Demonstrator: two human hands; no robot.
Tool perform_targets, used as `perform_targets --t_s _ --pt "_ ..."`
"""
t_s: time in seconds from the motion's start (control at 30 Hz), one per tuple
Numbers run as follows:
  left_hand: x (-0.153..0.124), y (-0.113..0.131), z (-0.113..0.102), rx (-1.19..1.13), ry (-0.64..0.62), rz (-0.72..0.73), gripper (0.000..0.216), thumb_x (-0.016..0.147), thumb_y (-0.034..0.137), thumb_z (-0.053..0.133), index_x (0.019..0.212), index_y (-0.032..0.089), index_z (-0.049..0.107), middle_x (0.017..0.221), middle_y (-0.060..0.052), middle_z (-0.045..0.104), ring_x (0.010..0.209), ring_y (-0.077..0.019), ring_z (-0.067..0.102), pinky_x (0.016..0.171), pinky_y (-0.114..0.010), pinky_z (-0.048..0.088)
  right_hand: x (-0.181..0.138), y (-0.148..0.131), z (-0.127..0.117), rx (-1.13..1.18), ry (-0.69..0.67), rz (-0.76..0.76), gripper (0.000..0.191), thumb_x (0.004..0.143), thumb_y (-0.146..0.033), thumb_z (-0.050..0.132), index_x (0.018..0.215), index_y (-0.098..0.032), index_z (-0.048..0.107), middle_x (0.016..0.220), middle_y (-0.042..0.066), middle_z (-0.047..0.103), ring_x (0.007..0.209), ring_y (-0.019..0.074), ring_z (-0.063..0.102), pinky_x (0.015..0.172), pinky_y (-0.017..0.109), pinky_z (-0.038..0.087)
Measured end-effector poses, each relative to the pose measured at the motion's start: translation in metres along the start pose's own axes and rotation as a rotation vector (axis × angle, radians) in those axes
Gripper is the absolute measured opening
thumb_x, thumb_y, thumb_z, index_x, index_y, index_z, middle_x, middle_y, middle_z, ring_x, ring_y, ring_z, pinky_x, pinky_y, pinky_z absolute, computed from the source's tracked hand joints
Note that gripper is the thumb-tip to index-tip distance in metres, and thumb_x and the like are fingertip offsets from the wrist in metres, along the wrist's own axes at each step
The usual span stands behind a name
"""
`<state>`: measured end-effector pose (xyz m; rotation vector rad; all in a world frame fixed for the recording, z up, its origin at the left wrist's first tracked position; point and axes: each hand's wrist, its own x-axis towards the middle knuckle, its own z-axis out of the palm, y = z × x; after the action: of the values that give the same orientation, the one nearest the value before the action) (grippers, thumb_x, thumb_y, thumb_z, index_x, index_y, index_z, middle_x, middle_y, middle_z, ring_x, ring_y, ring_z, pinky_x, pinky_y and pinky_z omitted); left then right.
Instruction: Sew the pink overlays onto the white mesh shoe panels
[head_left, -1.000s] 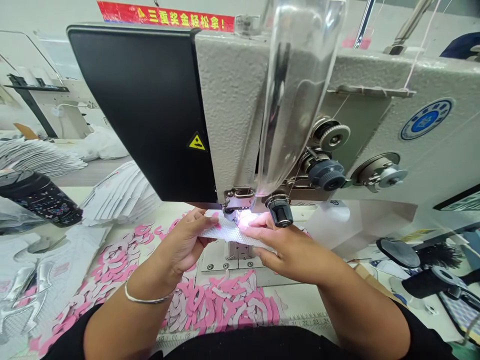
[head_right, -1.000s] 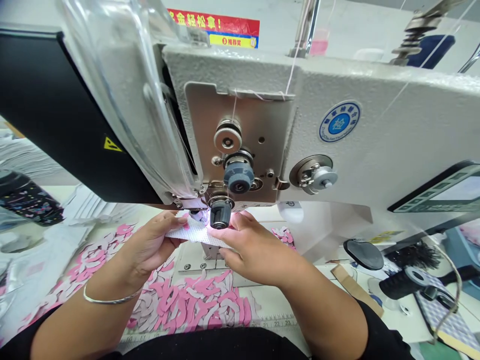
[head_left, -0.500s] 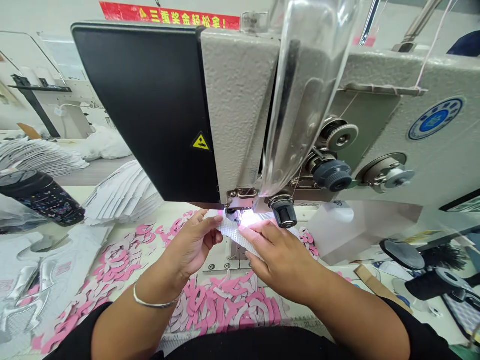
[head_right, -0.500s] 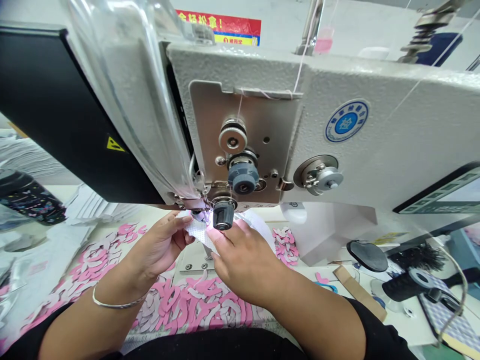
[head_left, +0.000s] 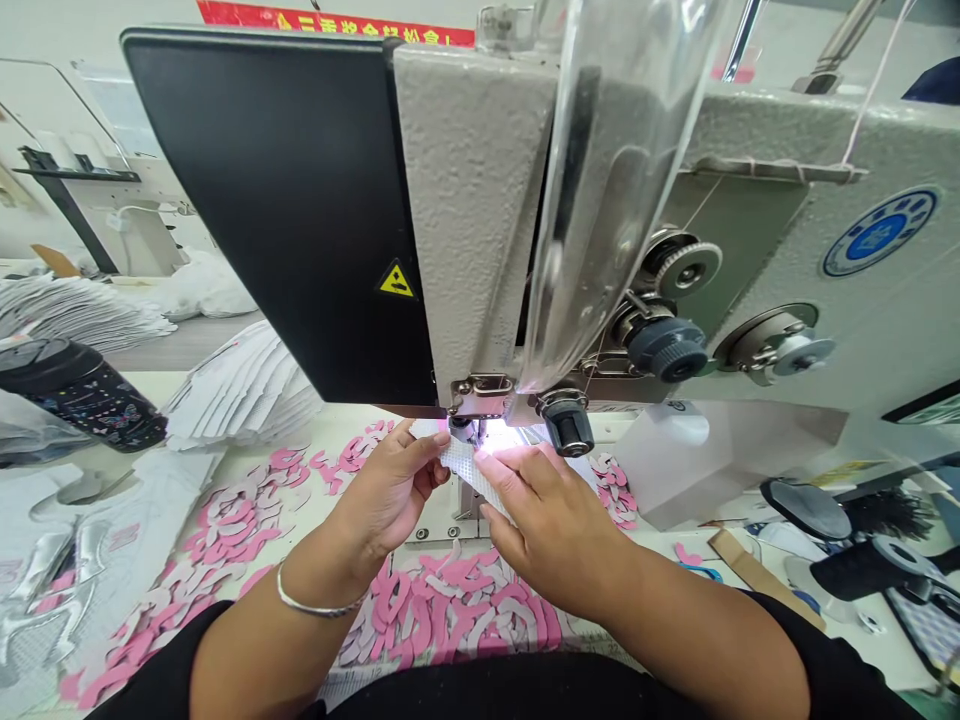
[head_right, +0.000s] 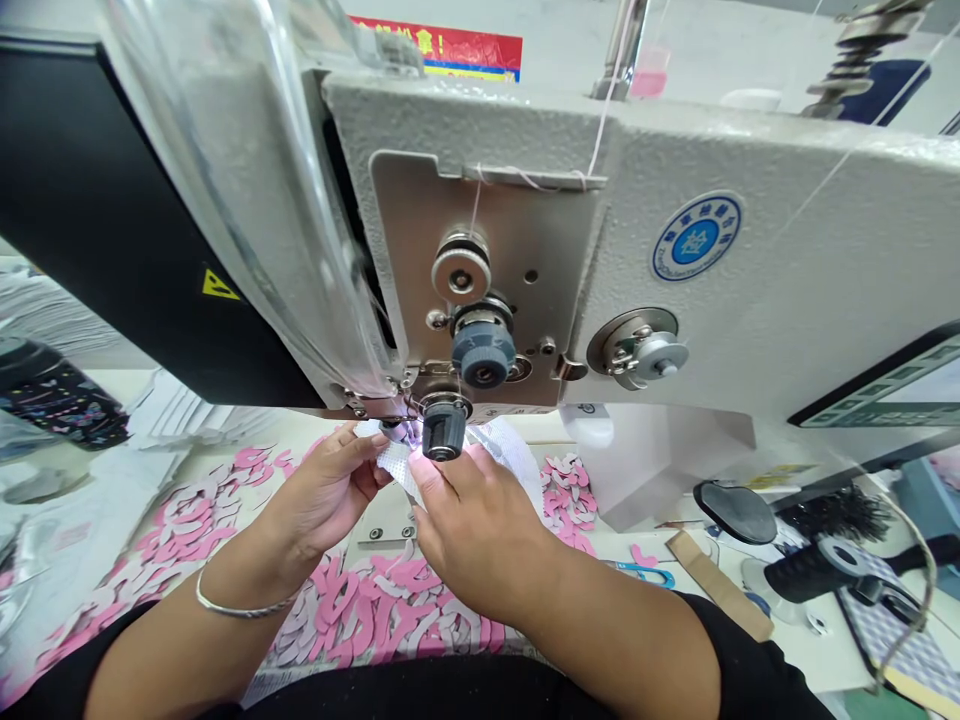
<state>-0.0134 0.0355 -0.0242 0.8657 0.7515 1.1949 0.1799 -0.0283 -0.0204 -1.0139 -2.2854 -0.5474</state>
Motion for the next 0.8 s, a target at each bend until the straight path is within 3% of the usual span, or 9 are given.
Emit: perform_targets --t_s 0.27,0.5,0.8 --pt "0.006 -0.001 0.002 -0.011 -0.007 0.023 0.028 0.072 0.02 0.083 0.092 0.016 0.065 0.079 0.001 0.065 0.062 -0.0077 0.056 0.058 -0.019 0.048 -0.003 0.005 0.005 0.047 -0.003 0.106 0.036 0.098 -0.026 0.051 0.13 -0.014 0.058 0.12 0.014 0.065 0.114 0.0297 0.055 0.101 0.051 0.046" --pt "0.005 -0.001 -0.002 0.008 0.005 0.02 0.026 0.074 0.022 0.082 0.091 0.017 0.064 0.079 0.001 0.064 0.062 -0.0074 0.056 0.059 -0.019 0.048 -0.004 0.011 0.01 0.071 -0.035 0.126 0.034 0.094 -0.023 0.056 0.127 -0.023 0.061 0.125 0.01 0.064 0.118 0.0304 0.055 0.103 0.052 0.043" --pt "0.004 0.0 -0.003 0.05 0.024 0.019 0.026 0.074 0.024 0.082 0.09 0.016 0.064 0.077 0.001 0.062 0.06 -0.0068 0.054 0.058 -0.02 0.047 -0.002 0.011 0.009 0.073 0.005 0.127 0.031 0.096 -0.024 0.053 0.126 -0.02 0.061 0.114 0.01 0.067 0.115 0.03 0.055 0.102 0.051 0.042"
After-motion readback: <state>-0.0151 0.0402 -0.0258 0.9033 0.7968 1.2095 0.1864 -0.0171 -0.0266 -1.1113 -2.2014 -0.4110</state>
